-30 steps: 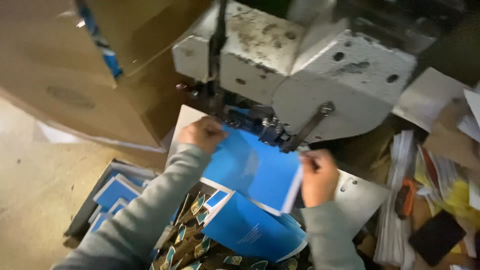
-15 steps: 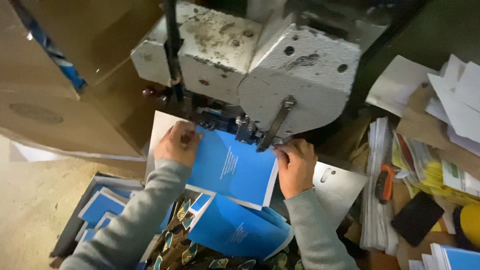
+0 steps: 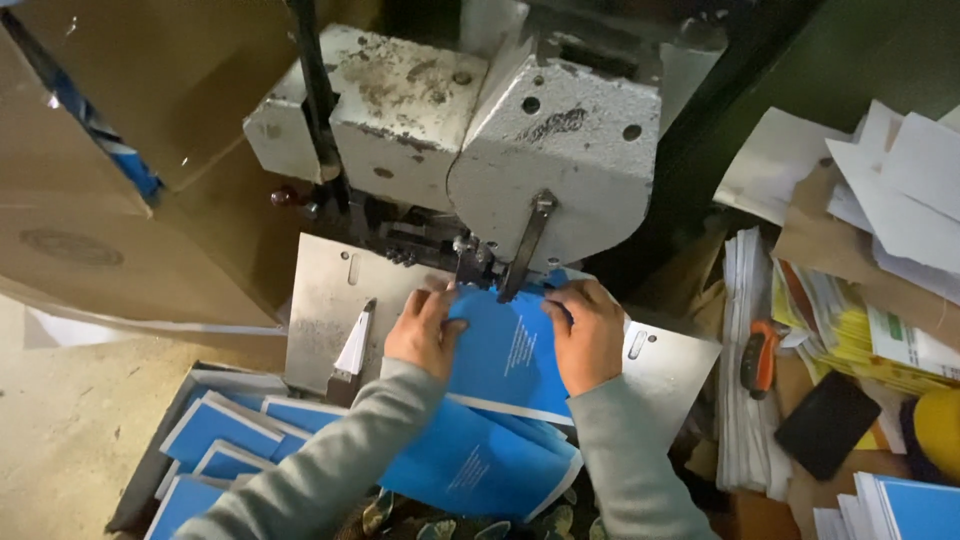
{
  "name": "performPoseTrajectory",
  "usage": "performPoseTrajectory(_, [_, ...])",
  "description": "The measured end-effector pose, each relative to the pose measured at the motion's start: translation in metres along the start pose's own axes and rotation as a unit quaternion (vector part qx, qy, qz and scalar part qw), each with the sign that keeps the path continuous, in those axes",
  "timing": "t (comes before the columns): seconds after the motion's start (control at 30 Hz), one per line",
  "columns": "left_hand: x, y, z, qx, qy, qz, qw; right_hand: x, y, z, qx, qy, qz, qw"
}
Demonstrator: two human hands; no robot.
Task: The person repeatedly picks up blue booklets, aligns them under a stapling machine, and staples them. The person then places the stapled booklets onto a growing stack on the table.
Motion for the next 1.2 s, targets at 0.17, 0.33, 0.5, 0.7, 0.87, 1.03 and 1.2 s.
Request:
performPoseTrajectory(0.17, [0.005, -0.033, 0.014, -0.091, -0.077, -0.167, 0.979, -0.001, -0.008, -0.015, -0.013, -0.077, 0.004, 0.997])
performPoseTrajectory(0.33, [-0.027, -0.078, 0.028, -0.143, -0.103, -0.112, 0.978, 0.001, -0.039, -0.034, -0.058, -0.279, -0.024, 0.958])
performPoseTrajectory(0.5, [-0.069, -0.015, -0.047, -0.176, -0.01, 0.032, 0.984, -0.024, -0.054, -0.041, -0.022, -0.166, -0.174, 0.97])
performPoseTrajectory(0.7, [-0.069, 0.104, -0.184, -0.147, 0.059, 0.249, 0.955, -0.004, -0.116, -0.153, 0.086, -0.062, -0.165, 0.981])
performPoseTrajectory(0.87, [-0.082, 0.172, -0.204, -0.089, 0.064, 0.41, 0.906, -0.061, -0.089, -0.121, 0.097, -0.15, 0.011, 0.984])
performPoseTrajectory(1.03, [-0.074, 0.102, 0.013, 0.22, -0.307, 0.287, 0.88, -0.134, -0.062, -0.055, 0.02, -0.359, 0.084, 0.929])
performPoseTrajectory(1.2, [-0.078, 0.041, 0.092, 0.37, -0.429, 0.135, 0.813, -0.122, -0.054, -0.116, 0.052, -0.241, 0.176, 0.953])
Point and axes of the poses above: each hand's wrist, its own x-axis towards the middle knuckle, its own z-axis out of the palm, y = z × x, the point moved 4 cm from there along x, towards the middle knuckle, and after that the axes turned 10 degrees about -z, right-handed, at the moved point
